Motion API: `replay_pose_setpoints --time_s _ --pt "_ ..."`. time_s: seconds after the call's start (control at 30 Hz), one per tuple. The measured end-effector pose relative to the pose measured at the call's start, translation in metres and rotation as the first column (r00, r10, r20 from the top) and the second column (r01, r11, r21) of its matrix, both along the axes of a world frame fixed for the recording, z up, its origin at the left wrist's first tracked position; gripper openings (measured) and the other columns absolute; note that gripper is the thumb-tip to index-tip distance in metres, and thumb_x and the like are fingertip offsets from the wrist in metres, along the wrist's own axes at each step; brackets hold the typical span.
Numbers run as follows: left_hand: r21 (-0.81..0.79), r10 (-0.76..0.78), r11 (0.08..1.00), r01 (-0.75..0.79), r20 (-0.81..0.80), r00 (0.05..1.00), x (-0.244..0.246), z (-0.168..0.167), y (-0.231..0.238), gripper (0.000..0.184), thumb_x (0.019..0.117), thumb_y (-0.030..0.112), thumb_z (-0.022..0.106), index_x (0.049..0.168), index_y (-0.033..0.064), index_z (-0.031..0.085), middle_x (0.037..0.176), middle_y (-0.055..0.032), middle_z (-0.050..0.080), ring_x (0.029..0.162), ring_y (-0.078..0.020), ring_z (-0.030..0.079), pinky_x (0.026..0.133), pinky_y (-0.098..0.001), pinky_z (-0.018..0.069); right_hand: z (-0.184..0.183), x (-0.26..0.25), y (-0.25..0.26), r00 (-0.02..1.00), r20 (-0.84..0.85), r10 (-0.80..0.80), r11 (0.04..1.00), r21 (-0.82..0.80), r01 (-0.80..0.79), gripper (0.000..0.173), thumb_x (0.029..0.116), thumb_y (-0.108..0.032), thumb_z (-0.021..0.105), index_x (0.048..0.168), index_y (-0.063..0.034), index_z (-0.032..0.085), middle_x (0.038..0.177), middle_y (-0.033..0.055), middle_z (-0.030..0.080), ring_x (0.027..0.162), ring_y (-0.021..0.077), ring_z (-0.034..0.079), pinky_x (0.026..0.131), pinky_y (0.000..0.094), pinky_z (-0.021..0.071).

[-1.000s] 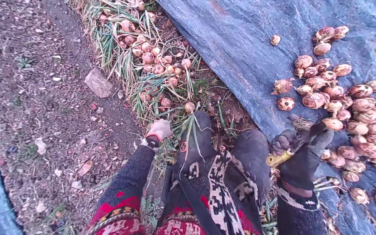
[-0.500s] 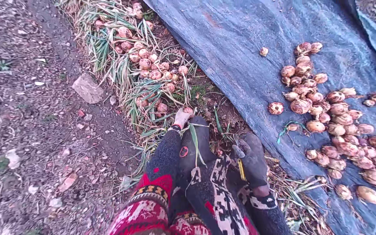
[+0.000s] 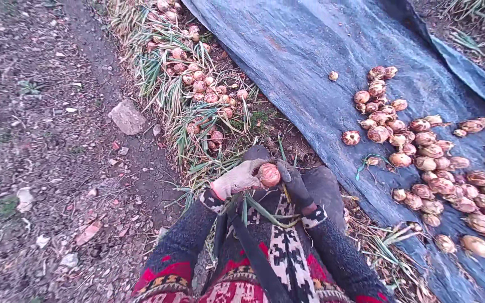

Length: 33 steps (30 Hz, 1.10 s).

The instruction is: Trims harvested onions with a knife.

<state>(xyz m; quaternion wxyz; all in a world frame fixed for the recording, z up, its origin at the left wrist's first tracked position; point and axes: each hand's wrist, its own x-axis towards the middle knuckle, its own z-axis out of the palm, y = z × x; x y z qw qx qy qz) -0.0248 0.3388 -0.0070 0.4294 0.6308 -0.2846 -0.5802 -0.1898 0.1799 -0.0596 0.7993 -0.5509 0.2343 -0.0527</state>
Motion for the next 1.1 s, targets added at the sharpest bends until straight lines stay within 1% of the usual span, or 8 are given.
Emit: replay_pose_setpoints --time_s 0.17,0.33,0.53,0.67,0.8,0.87,0.93,1.1 --pt "0.082 -0.147 0.988 0.129 0.268 0.952 -0.015 -0.003 0.005 0.067 0.0856 0.052 0.076 0.138 0.014 0.06 0.121 -0.0078 0.07 0.105 -0.0164 0.069 0.094 -0.043 0.0576 -0.011 -0.018 0.017 1.0 0.0 -0.022 0.998 0.066 0.022 0.047 0.1038 -0.042 0.055 0.126 -0.0023 0.065 0.076 0.0055 0.066 0.057 0.0125 0.059 0.051 0.0298 0.0535" --pt "0.291 -0.06 0.937 -0.193 0.677 0.733 -0.026 -0.032 0.012 0.088 0.0735 0.068 0.076 0.147 0.0243 0.053 0.125 -0.0068 0.069 0.111 -0.0233 0.068 0.094 -0.0541 0.057 0.006 -0.031 0.019 0.988 0.018 -0.156 0.96 0.237 0.147 0.043 0.1045 -0.048 0.051 0.121 -0.0112 0.066 0.059 -0.0013 0.055 0.046 0.0098 0.053 0.044 0.0281 0.0517" --pt "0.186 0.822 0.506 -0.842 0.192 0.537 0.026 -0.091 0.044 0.05 0.0875 0.012 0.077 0.134 0.0017 0.061 0.112 -0.0151 0.072 0.085 -0.023 0.072 0.07 -0.0396 0.062 0.011 -0.031 -0.016 0.961 -0.263 -0.084 0.942 -0.335 -0.009 0.048 0.1087 -0.041 0.043 0.143 -0.0124 0.059 0.117 0.006 0.071 0.089 0.0094 0.068 0.081 0.0316 0.0579" --pt "0.113 0.468 0.808 -0.578 0.474 0.746 -0.008 -0.05 -0.011 0.033 0.0987 0.037 0.066 0.119 0.0124 0.072 0.107 -0.0033 0.075 0.085 -0.0136 0.073 0.076 -0.0368 0.0635 -0.048 -0.02 -0.004 0.931 -0.314 0.188 0.982 0.057 -0.179 0.075 0.0985 -0.073 0.035 0.142 -0.0152 0.054 0.101 0.0022 0.07 0.083 0.0095 0.066 0.073 0.0336 0.0593" --pt "0.264 -0.105 0.957 -0.119 0.699 0.707 -0.073 -0.025 -0.045 0.039 0.1019 0.037 0.054 0.139 0.0253 0.062 0.128 -0.0037 0.068 0.102 -0.0221 0.072 0.082 -0.0497 0.061 0.003 0.017 -0.011 0.914 -0.405 -0.008 0.883 0.427 0.197 0.053 0.1116 -0.046 0.018 0.149 -0.0178 0.042 0.119 0.0017 0.064 0.098 0.0065 0.063 0.082 0.0274 0.0558" --pt "0.237 -0.061 0.961 -0.139 0.678 0.733 -0.077 -0.028 -0.051 0.038 0.1043 0.04 0.051 0.134 0.0211 0.065 0.126 -0.0046 0.07 0.103 -0.0214 0.072 0.085 -0.0485 0.0604 -0.003 0.021 -0.025 0.861 -0.508 -0.007 0.757 0.56 0.336 0.073 0.0971 -0.078 0.015 0.104 -0.0205 0.06 0.067 -0.0001 0.06 0.049 0.0094 0.056 0.04 0.0283 0.0484" --pt "0.136 0.062 0.973 -0.187 0.626 0.777 -0.063 -0.038 -0.06 0.033 0.1041 0.041 0.054 0.121 0.0188 0.072 0.119 -0.0005 0.073 0.108 -0.0135 0.07 0.095 -0.0427 0.0579 -0.023 0.001 -0.039 0.929 -0.366 0.054 0.609 0.749 0.26 0.099 0.0736 -0.101 0.02 0.086 -0.0128 0.063 0.059 0.0036 0.054 0.042 0.0146 0.052 0.036 0.0313 0.0461" --pt "0.275 0.0 0.854 -0.442 0.85 0.527 0.042 -0.075 -0.074 0.032 0.104 0.037 0.052 0.123 0.0219 0.073 0.121 -0.0039 0.072 0.108 -0.0211 0.071 0.09 -0.046 0.0587 0.023 -0.036 -0.1 0.862 0.161 -0.48 0.621 0.757 0.204 0.059 0.0987 -0.067 0.042 0.112 -0.0176 0.071 0.068 0.0026 0.066 0.053 0.0156 0.065 0.048 0.0322 0.0564"
